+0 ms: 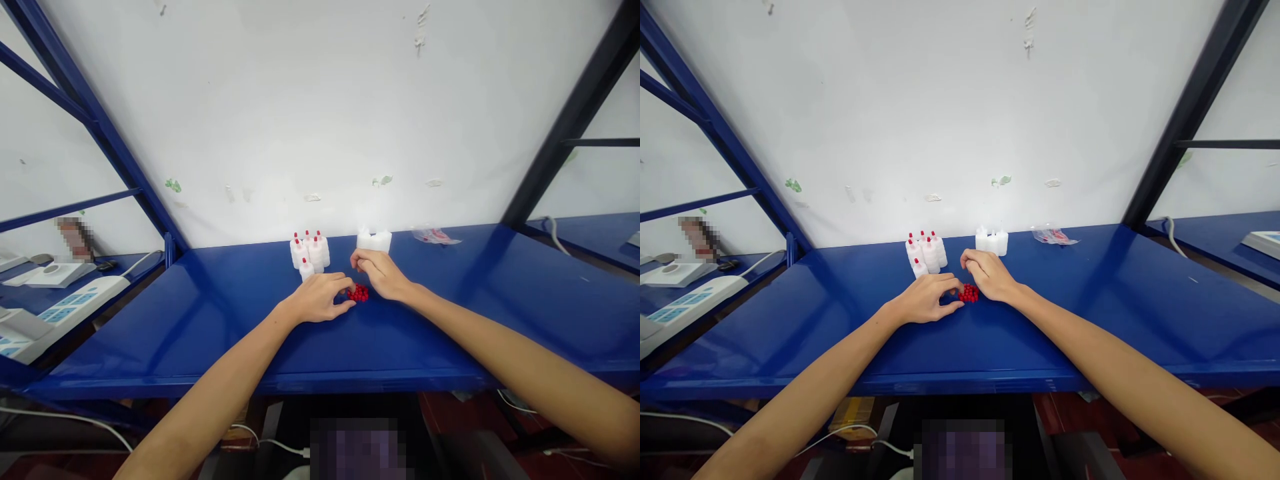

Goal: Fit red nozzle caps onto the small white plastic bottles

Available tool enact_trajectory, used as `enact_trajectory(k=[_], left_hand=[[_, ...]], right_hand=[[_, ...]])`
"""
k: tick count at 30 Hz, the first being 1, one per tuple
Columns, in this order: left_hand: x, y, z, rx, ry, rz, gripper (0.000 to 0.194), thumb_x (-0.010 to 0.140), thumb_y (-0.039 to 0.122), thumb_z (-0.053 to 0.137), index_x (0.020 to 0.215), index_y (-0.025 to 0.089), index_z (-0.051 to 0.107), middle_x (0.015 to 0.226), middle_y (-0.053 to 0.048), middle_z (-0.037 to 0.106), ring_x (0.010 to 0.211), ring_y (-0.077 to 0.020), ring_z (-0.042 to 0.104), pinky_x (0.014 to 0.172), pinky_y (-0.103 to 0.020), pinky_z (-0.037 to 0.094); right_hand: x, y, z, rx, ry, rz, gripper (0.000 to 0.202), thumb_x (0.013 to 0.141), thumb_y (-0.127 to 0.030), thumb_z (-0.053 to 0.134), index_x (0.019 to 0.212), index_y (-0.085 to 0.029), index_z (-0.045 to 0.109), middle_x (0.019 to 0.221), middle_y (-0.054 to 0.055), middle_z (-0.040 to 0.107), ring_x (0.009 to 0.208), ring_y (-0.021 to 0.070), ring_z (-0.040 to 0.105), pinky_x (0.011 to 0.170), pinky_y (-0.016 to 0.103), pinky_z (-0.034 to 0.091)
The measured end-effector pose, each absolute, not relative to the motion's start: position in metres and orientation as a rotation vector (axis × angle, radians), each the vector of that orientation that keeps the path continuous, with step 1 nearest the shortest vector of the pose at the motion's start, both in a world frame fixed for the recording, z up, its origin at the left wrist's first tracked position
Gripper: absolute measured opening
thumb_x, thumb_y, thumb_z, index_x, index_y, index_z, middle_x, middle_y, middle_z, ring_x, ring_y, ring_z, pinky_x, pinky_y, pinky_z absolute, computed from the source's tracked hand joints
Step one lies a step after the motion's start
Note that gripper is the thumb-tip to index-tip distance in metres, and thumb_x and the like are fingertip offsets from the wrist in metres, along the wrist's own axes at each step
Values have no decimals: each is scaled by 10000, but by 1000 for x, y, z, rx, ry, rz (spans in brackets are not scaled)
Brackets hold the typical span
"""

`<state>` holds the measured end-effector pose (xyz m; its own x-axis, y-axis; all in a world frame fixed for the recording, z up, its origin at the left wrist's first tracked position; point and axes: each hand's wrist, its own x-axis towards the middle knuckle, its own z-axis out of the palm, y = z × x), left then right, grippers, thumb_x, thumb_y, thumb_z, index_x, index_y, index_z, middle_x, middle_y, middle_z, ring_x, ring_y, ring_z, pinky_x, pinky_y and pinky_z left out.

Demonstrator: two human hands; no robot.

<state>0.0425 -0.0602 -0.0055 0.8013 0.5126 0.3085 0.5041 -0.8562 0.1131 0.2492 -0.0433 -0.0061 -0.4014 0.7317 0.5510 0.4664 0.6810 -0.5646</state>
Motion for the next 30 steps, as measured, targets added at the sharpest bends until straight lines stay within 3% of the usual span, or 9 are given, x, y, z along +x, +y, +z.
enact_trajectory(k=[8, 30], left_hand=[[42, -60, -6, 2940, 816, 505, 190, 942, 336, 552, 992, 185, 656, 869, -21, 634, 723, -138, 573, 655, -261, 409], [44, -61, -7, 2904, 790, 583, 144, 921, 300, 572, 920, 177, 648, 821, -16, 638, 725, -136, 585, 658, -251, 432]], right_hand=[[251, -45, -6, -853, -2055, 495, 214, 917, -250, 322, 865, -201, 524, 702, -5, 525, 661, 168, 495, 666, 315, 369], [252, -48, -5, -809, -2188, 559, 164, 932, -269, 365, 941, -208, 517, 713, -20, 527, 660, 168, 493, 663, 310, 369]])
